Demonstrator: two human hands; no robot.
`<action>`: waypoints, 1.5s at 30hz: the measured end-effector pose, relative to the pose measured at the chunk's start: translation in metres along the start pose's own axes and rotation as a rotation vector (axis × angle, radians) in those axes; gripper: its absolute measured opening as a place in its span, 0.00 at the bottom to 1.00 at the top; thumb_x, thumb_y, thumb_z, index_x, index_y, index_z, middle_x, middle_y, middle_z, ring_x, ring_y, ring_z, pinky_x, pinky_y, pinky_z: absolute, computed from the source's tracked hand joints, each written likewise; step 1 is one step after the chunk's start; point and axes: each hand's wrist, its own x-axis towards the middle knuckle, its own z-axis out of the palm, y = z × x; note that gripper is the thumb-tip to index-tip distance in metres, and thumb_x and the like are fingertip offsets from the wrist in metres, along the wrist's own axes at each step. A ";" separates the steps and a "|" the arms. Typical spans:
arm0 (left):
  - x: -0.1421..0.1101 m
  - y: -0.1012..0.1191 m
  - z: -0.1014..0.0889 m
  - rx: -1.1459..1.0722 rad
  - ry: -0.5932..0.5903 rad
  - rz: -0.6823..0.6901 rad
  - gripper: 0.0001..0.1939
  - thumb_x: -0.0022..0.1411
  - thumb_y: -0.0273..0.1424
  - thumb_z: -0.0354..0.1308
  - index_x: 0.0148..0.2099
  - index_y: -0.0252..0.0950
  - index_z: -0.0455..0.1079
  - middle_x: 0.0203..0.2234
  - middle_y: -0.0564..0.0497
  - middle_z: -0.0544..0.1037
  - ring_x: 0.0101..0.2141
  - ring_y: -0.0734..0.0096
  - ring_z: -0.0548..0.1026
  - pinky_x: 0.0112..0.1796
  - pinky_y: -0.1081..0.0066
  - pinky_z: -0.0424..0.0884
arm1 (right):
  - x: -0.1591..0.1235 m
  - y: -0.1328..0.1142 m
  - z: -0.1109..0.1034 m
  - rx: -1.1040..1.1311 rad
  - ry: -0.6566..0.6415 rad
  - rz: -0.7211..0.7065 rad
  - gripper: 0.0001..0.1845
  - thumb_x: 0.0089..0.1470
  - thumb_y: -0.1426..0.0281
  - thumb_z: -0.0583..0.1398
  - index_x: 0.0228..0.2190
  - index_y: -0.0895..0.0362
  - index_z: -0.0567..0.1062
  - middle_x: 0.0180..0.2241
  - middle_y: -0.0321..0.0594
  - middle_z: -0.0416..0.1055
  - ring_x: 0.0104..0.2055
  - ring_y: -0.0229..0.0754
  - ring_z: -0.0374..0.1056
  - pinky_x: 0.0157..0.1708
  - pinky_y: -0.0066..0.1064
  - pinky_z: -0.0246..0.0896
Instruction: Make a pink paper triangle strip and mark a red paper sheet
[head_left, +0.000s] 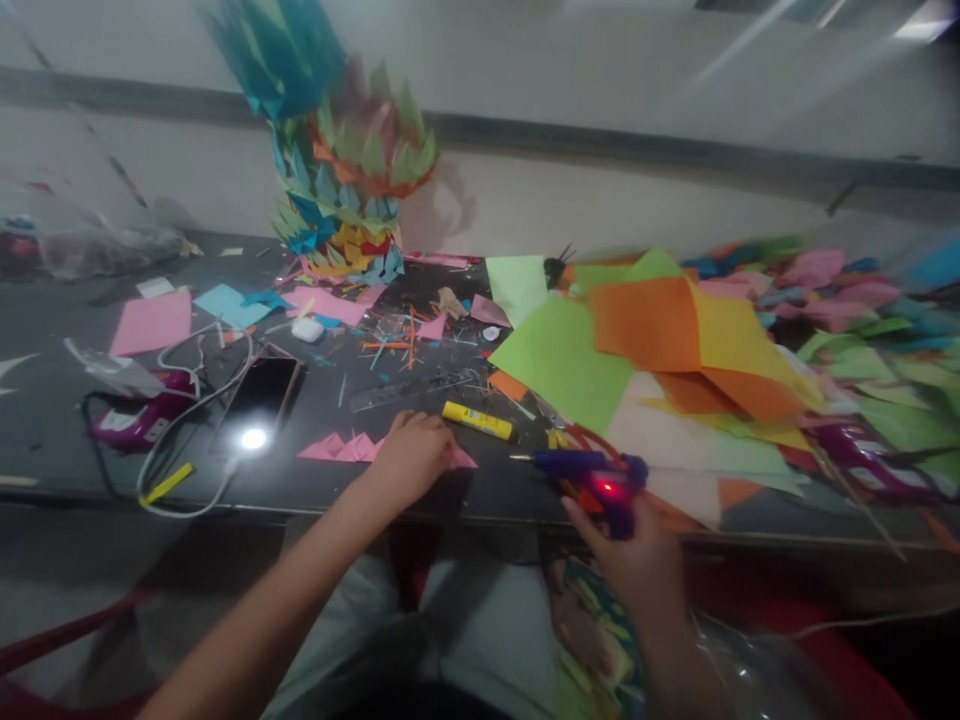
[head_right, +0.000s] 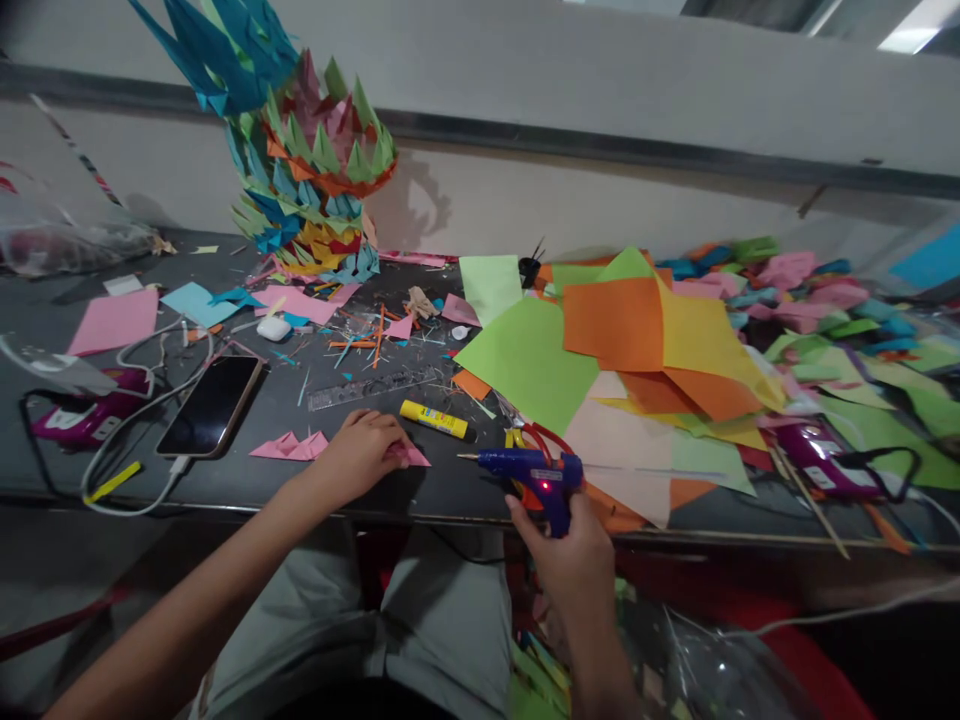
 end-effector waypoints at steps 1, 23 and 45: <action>0.000 0.000 0.001 0.006 0.010 0.005 0.03 0.57 0.27 0.56 0.33 0.36 0.71 0.34 0.50 0.76 0.39 0.62 0.70 0.47 0.59 0.60 | 0.000 -0.001 0.000 -0.012 0.003 -0.009 0.30 0.36 0.42 0.56 0.27 0.56 0.68 0.17 0.36 0.64 0.20 0.43 0.62 0.22 0.32 0.56; -0.032 0.004 0.037 0.023 0.508 0.049 0.05 0.61 0.29 0.54 0.37 0.41 0.71 0.33 0.57 0.78 0.36 0.70 0.72 0.55 0.56 0.48 | -0.003 -0.019 0.033 -0.200 -0.058 -0.320 0.15 0.48 0.59 0.55 0.34 0.56 0.69 0.27 0.40 0.71 0.28 0.45 0.68 0.25 0.31 0.59; -0.034 0.005 0.035 0.102 0.526 0.084 0.05 0.62 0.28 0.53 0.37 0.40 0.70 0.33 0.55 0.78 0.36 0.69 0.73 0.54 0.58 0.52 | 0.002 -0.016 0.034 -0.238 -0.086 -0.357 0.11 0.48 0.64 0.53 0.32 0.56 0.70 0.29 0.43 0.70 0.31 0.47 0.68 0.26 0.32 0.58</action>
